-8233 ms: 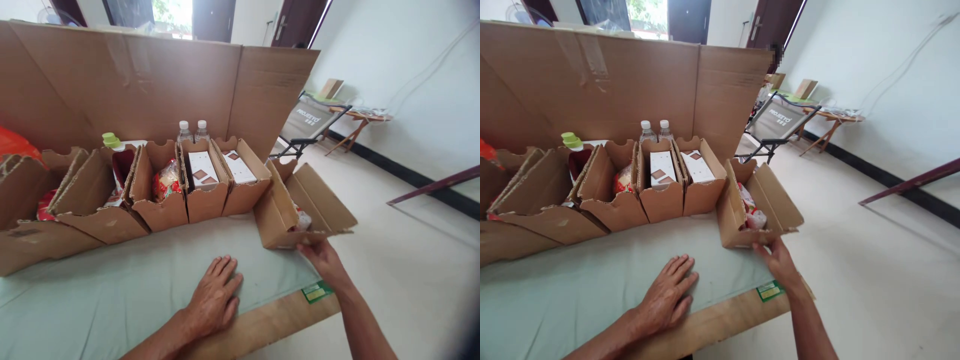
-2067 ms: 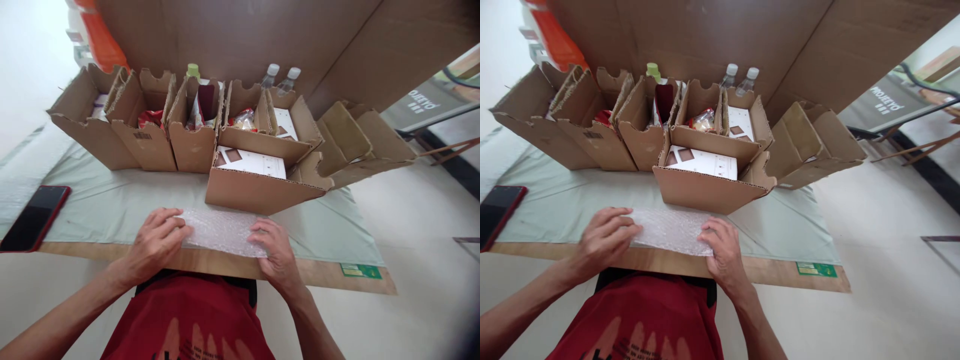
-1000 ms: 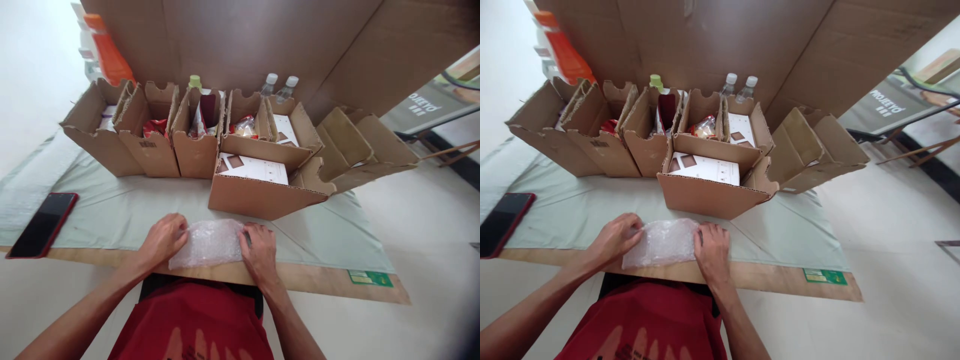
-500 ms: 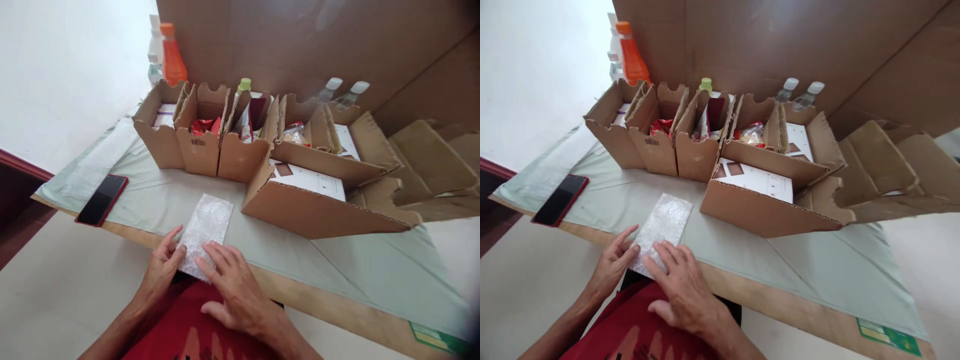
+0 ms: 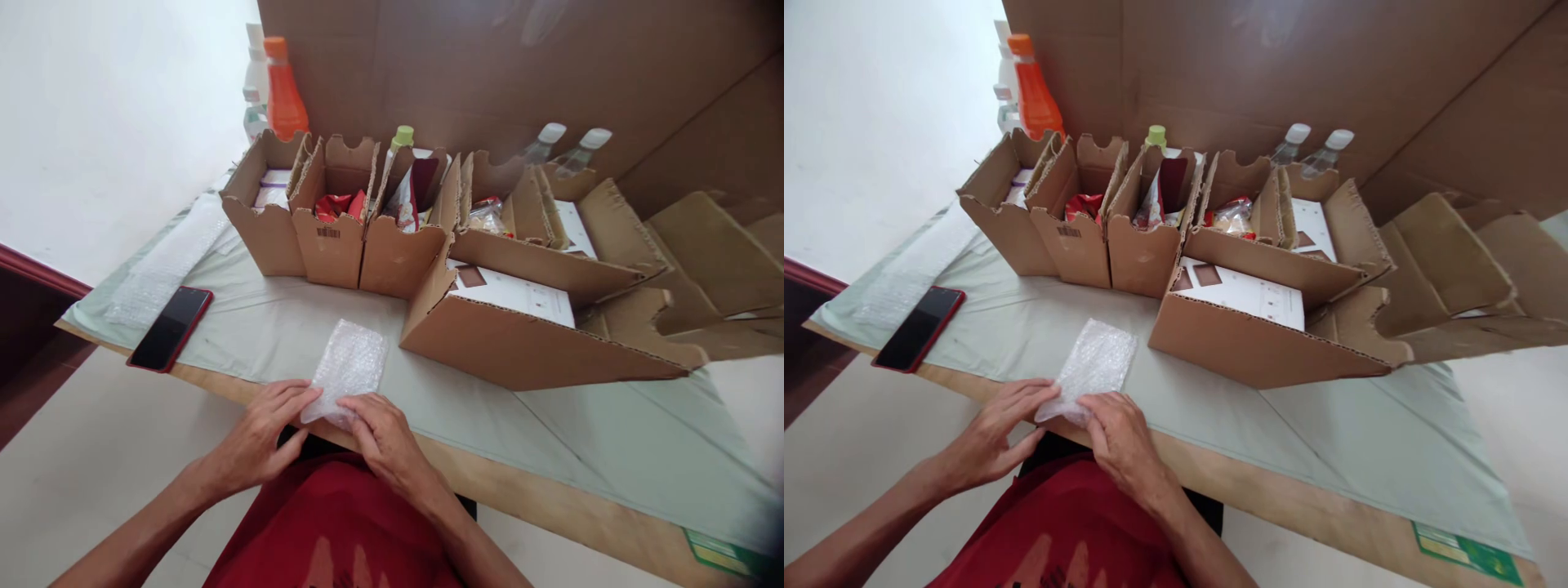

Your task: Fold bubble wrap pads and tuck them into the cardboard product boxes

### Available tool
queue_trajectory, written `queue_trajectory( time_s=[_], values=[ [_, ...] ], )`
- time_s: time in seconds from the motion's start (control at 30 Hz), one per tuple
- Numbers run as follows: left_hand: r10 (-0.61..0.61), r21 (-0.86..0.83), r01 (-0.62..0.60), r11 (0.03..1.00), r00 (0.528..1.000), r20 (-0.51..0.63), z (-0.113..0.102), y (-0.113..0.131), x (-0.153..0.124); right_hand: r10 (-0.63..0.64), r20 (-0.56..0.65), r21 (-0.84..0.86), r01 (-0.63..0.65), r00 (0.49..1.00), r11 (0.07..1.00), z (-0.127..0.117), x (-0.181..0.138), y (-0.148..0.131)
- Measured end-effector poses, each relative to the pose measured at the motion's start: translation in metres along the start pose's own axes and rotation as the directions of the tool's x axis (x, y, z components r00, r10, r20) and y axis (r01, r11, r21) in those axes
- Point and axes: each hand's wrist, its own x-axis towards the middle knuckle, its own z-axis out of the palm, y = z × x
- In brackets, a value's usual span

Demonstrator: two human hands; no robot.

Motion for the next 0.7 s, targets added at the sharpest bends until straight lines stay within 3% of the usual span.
queue_trajectory(
  time_s=[0.07, 0.13, 0.23, 0.27, 0.33, 0.43, 0.5, 0.6, 0.7],
  values=[
    [-0.116, -0.026, 0.115, 0.993, 0.992, -0.043, 0.010, -0.006, 0.013, 0.084, -0.015, 0.055, -0.083, 0.996, 0.995, -0.004, 0.003, -0.001],
    [-0.281, -0.080, 0.277, 0.958, 0.958, -0.056, 0.019, -0.011, 0.025, 0.076, -0.157, 0.004, -0.076, 0.985, 0.997, -0.008, -0.001, -0.002],
    [-0.455, -0.127, 0.449, 0.884, 0.890, -0.019, 0.026, -0.016, 0.039, -0.163, -0.394, -0.274, 0.054, 0.905, 0.960, -0.012, -0.015, -0.007],
    [-0.482, -0.126, 0.478, 0.869, 0.876, 0.000, 0.027, -0.017, 0.042, -0.254, -0.384, -0.361, 0.109, 0.888, 0.926, -0.012, -0.019, -0.008],
    [-0.505, -0.108, 0.504, 0.857, 0.863, 0.026, 0.028, -0.020, 0.046, -0.358, -0.243, -0.467, 0.215, 0.902, 0.858, -0.010, -0.019, -0.010],
    [-0.501, -0.078, 0.504, 0.860, 0.863, 0.058, 0.029, -0.024, 0.047, -0.363, -0.044, -0.547, 0.282, 0.931, 0.788, -0.003, -0.006, -0.004],
    [-0.454, -0.078, 0.455, 0.887, 0.890, 0.034, 0.026, -0.023, 0.044, -0.352, -0.027, -0.560, 0.278, 0.936, 0.781, 0.000, 0.005, 0.002],
    [-0.259, -0.093, 0.253, 0.963, 0.965, -0.048, 0.018, -0.015, 0.036, -0.292, -0.035, -0.476, 0.241, 0.956, 0.846, -0.002, 0.010, 0.005],
    [-0.093, -0.141, 0.085, 0.986, 0.995, -0.048, 0.014, -0.006, 0.032, -0.124, -0.043, -0.310, 0.105, 0.991, 0.945, -0.011, 0.008, 0.002]
  ],
)
